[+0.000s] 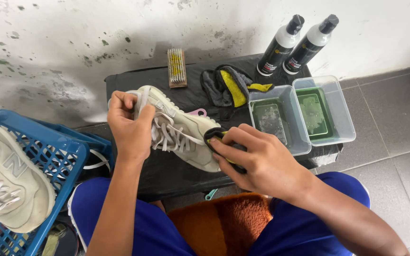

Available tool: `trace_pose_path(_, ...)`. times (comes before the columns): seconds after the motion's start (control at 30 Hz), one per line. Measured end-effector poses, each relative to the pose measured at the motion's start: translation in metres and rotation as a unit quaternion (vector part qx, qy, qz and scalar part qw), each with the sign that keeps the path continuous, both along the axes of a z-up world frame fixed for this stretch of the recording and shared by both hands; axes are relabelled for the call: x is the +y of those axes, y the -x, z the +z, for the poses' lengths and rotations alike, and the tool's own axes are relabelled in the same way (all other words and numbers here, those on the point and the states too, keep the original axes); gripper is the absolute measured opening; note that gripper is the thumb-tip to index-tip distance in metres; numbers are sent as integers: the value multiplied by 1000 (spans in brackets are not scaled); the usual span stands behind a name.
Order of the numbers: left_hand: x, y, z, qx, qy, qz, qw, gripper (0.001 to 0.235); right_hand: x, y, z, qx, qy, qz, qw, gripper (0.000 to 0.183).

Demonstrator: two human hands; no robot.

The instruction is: The person wipes a white sneaker with a yellow cloth, focusing on the sole, sides, and upper. They rotate the shoe to clean different areas and use a brush to scrub the laces and upper surface.

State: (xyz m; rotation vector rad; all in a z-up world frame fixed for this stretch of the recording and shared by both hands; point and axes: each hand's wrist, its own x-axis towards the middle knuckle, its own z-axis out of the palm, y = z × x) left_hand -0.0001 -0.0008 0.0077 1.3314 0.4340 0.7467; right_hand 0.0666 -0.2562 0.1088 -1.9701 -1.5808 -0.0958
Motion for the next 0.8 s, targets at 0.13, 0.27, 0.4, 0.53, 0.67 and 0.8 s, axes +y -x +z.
trace_pose_path(0.13,-3,1,-7,-35,17,22,999,32,-1,4,-2,-44,-1,-2,999,33)
trace_pose_path(0.27,-11,-1,-13,-40,81,55,994,29,0,5,-23,-106,29,3,994,37)
trace_pose_path(0.4,-14,0,-9,-58,146,69,985,27,5,1,-36,-68,64,49,994,39)
trace_pose_path(0.53,-15,2,-12,-96,144,66,983,26,-2,-23,-24,-38,-55,25,997,38)
trace_pose_path(0.67,-16,4,-18,-94,158,59,981,25,1,-31,-34,-36,-146,-115,982,35)
trace_pose_path(0.8,-22,3,-19,-76,163,61,982,24,11,-24,-41,-101,-115,-80,985,36)
